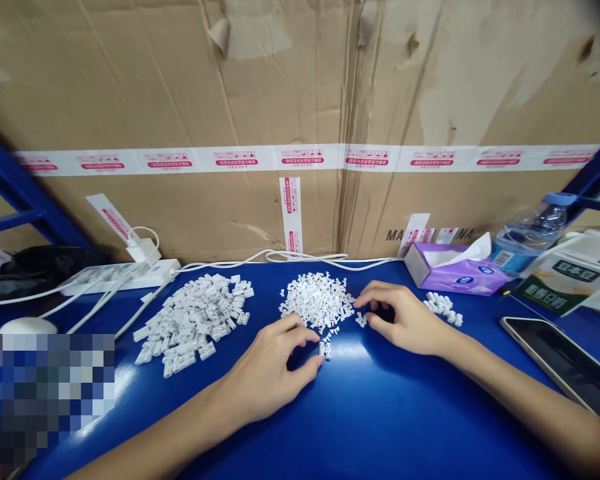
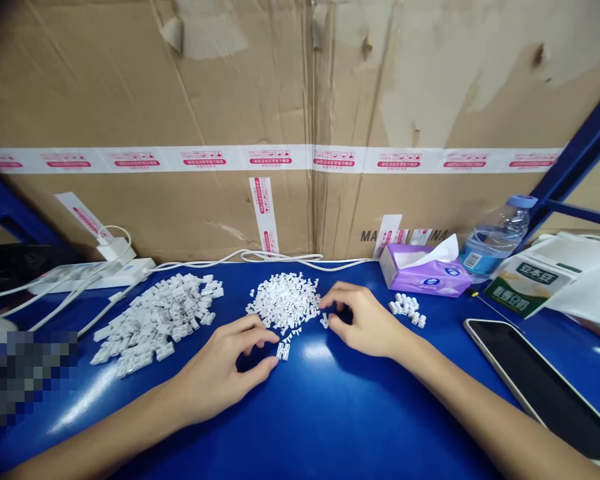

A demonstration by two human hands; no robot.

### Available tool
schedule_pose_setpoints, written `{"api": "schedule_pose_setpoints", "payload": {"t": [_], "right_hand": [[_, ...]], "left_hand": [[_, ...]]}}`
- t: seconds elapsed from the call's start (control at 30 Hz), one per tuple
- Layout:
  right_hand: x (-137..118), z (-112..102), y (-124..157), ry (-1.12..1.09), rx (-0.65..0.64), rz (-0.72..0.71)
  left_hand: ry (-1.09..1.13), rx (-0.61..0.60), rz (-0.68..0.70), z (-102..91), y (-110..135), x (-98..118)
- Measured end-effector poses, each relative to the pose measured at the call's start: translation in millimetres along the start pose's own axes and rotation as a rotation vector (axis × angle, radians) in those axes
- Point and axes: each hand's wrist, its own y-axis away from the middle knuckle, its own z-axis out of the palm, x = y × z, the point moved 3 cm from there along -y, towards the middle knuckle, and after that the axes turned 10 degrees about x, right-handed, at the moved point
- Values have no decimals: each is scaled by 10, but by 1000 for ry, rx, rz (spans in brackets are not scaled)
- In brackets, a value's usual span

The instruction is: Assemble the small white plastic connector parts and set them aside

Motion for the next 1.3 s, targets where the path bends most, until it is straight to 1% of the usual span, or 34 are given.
{"api": "schedule_pose_setpoints", "payload": {"t": [0.13,0.3,0.43,0.6,0.7,0.97,1.3], "right_hand": [[-58,43,87,-1,-19,-29],[-70,70,125,15,20,-38],[-92,58,124,45,38,-52],[-165,63,156,160,-37,-101],[-165,67,174,207,-54,-112],[-146,68,170,195,-44,-170],[-181,27,153,169,-22,-147]], "left_hand": [[13,-12,-8,-4,7,-14],[20,-28,30,15,18,-31],[31,-18,46,14,17,-18],[20,-27,45,-2,10,3],[15,-37,48,-4,9,12],[15,-39,68,8,4,16],[22,-26,99,5,7,16]]}}
